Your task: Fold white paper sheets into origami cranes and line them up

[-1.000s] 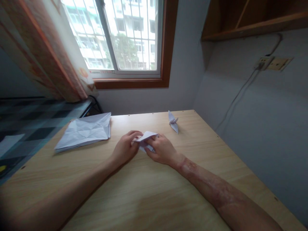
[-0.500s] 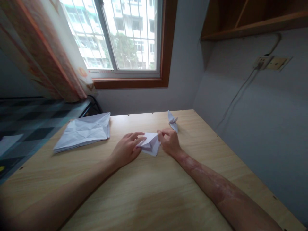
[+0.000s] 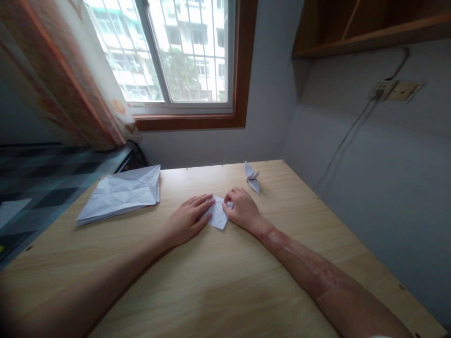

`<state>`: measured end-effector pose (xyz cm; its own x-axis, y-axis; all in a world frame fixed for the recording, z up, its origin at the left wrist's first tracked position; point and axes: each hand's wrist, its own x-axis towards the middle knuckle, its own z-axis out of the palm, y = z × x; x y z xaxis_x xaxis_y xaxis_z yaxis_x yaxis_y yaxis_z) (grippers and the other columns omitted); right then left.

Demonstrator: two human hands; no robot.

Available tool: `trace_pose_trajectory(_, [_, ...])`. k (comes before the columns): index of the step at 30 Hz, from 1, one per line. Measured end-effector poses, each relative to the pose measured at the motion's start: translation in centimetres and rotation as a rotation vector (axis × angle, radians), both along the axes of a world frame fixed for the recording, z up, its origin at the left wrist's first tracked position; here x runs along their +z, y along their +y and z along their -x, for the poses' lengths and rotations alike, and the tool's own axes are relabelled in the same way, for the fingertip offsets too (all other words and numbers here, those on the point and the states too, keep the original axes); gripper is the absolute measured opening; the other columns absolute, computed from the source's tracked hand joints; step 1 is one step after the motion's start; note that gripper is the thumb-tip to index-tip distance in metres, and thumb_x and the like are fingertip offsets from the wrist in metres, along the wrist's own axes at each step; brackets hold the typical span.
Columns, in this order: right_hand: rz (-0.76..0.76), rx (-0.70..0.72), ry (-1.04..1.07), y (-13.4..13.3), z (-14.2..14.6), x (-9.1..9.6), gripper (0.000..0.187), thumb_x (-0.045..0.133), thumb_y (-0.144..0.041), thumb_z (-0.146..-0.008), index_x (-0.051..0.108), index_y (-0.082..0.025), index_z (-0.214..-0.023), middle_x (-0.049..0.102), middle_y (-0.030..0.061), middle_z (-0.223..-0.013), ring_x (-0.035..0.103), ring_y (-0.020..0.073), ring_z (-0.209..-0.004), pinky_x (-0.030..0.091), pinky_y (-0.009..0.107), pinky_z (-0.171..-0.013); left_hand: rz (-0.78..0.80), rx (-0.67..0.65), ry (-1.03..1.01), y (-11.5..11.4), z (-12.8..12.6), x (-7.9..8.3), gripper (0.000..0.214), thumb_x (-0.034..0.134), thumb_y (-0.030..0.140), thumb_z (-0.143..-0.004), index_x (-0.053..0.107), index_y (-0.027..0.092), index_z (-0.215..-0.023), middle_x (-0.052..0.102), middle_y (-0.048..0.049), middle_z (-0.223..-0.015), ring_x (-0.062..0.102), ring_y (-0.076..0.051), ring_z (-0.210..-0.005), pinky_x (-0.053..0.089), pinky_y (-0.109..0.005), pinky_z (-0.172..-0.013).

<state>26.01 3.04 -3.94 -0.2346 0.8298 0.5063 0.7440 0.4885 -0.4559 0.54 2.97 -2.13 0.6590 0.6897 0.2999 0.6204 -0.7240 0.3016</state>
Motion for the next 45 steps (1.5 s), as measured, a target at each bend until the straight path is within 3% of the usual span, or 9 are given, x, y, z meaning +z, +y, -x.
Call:
trace_pose_trajectory(6, [0.011, 0.065, -0.023, -0.8, 0.5, 0.7, 0.025, 0.076, -0.021, -0.095, 0.065, -0.021, -0.073, 0.065, -0.0006, -0.072, 0.061, 0.0197, -0.075, 0.045, 0.035, -0.084, -0.117, 0.160, -0.070, 0.0, 0.0, 0.7, 0.023, 0.055, 0.028, -0.108, 0.076, 0.024, -0.116, 0.076, -0.0120, -0.131, 0.070, -0.033, -0.118, 0.056, -0.052, -0.107])
trace_pose_trajectory(9, [0.035, 0.141, 0.041, -1.1, 0.6, 0.9, 0.012, 0.074, -0.019, -0.096, 0.074, -0.022, -0.084, 0.067, -0.0023, -0.071, 0.063, 0.0182, -0.073, 0.046, 0.033, -0.083, -0.114, 0.128, -0.062, -0.5, -0.3, 0.9, 0.020, 0.060, 0.037, -0.107, 0.076, 0.024, -0.109, 0.078, -0.0110, -0.116, 0.072, -0.031, -0.107, 0.056, -0.049, -0.102])
trace_pose_trajectory(13, [0.086, 0.129, 0.146, -0.9, 0.5, 0.7, 0.015, 0.069, -0.015, -0.095, 0.077, -0.023, -0.105, 0.070, -0.0029, -0.075, 0.063, 0.0177, -0.070, 0.049, 0.031, -0.074, -0.051, 0.048, -0.096, -0.7, -0.5, 0.8, 0.024, 0.073, 0.041, -0.099, 0.078, 0.027, -0.118, 0.079, -0.0108, -0.126, 0.075, -0.033, -0.116, 0.057, -0.050, -0.109])
trace_pose_trajectory(18, [-0.013, 0.003, 0.170, 0.1, 0.0, -0.1, 0.027, 0.074, -0.020, -0.091, 0.074, -0.019, -0.119, 0.076, 0.0112, -0.117, 0.069, 0.0288, -0.114, 0.055, 0.044, -0.104, 0.056, -0.112, -0.154, -0.2, -0.2, 0.6, 0.030, 0.059, 0.027, -0.106, 0.083, 0.029, -0.123, 0.079, -0.0083, -0.140, 0.074, -0.029, -0.129, 0.055, -0.049, -0.118])
trace_pose_trajectory(23, [0.054, 0.079, 0.084, 0.7, -0.4, -0.8, 0.028, 0.078, -0.024, -0.093, 0.079, -0.020, -0.121, 0.075, 0.0143, -0.138, 0.066, 0.0313, -0.131, 0.049, 0.052, -0.119, 0.156, -0.160, -0.214, 0.1, 0.0, 0.6, 0.036, 0.053, 0.014, -0.102, 0.084, 0.029, -0.115, 0.082, -0.0063, -0.132, 0.077, -0.025, -0.122, 0.059, -0.043, -0.112])
trace_pose_trajectory(30, [0.054, 0.125, 0.203, 0.6, -0.2, -0.5, 0.027, 0.079, -0.016, -0.089, 0.077, -0.021, -0.115, 0.078, 0.0104, -0.127, 0.069, 0.0289, -0.124, 0.053, 0.048, -0.113, 0.156, -0.106, -0.280, 0.2, 0.1, 0.6, 0.025, 0.055, 0.015, -0.100, 0.078, 0.025, -0.102, 0.079, -0.0088, -0.126, 0.076, -0.024, -0.111, 0.062, -0.038, -0.100])
trace_pose_trajectory(37, [0.042, 0.142, 0.124, 0.1, -0.1, 0.3, 0.007, 0.075, -0.015, -0.096, 0.073, -0.022, -0.095, 0.076, 0.0058, -0.103, 0.067, 0.0260, -0.104, 0.053, 0.041, -0.096, 0.120, 0.085, -0.312, 0.4, 0.4, 0.3, 0.042, 0.067, 0.023, -0.095, 0.063, 0.022, -0.137, 0.072, -0.0127, -0.131, 0.075, -0.026, -0.102, 0.061, -0.042, -0.092])
trace_pose_trajectory(41, [0.038, 0.185, 0.126, -0.3, 0.1, 0.6, 0.016, 0.071, -0.008, -0.093, 0.074, -0.021, -0.102, 0.073, 0.0043, -0.102, 0.067, 0.0227, -0.095, 0.054, 0.037, -0.091, 0.099, 0.071, -0.290, 0.7, 0.4, 0.4, 0.016, 0.063, 0.023, -0.100, 0.071, 0.024, -0.113, 0.077, -0.0080, -0.110, 0.073, -0.027, -0.103, 0.057, -0.042, -0.095])
trace_pose_trajectory(45, [0.001, 0.309, 0.098, -0.9, 0.2, 0.9, 0.027, 0.066, -0.001, -0.090, 0.076, -0.023, -0.103, 0.073, 0.0037, -0.105, 0.069, 0.0224, -0.100, 0.054, 0.036, -0.096, 0.078, 0.074, -0.296, 0.8, 0.4, 0.5, 0.011, 0.062, 0.022, -0.101, 0.072, 0.023, -0.098, 0.077, -0.0062, -0.098, 0.072, -0.026, -0.095, 0.055, -0.039, -0.089])
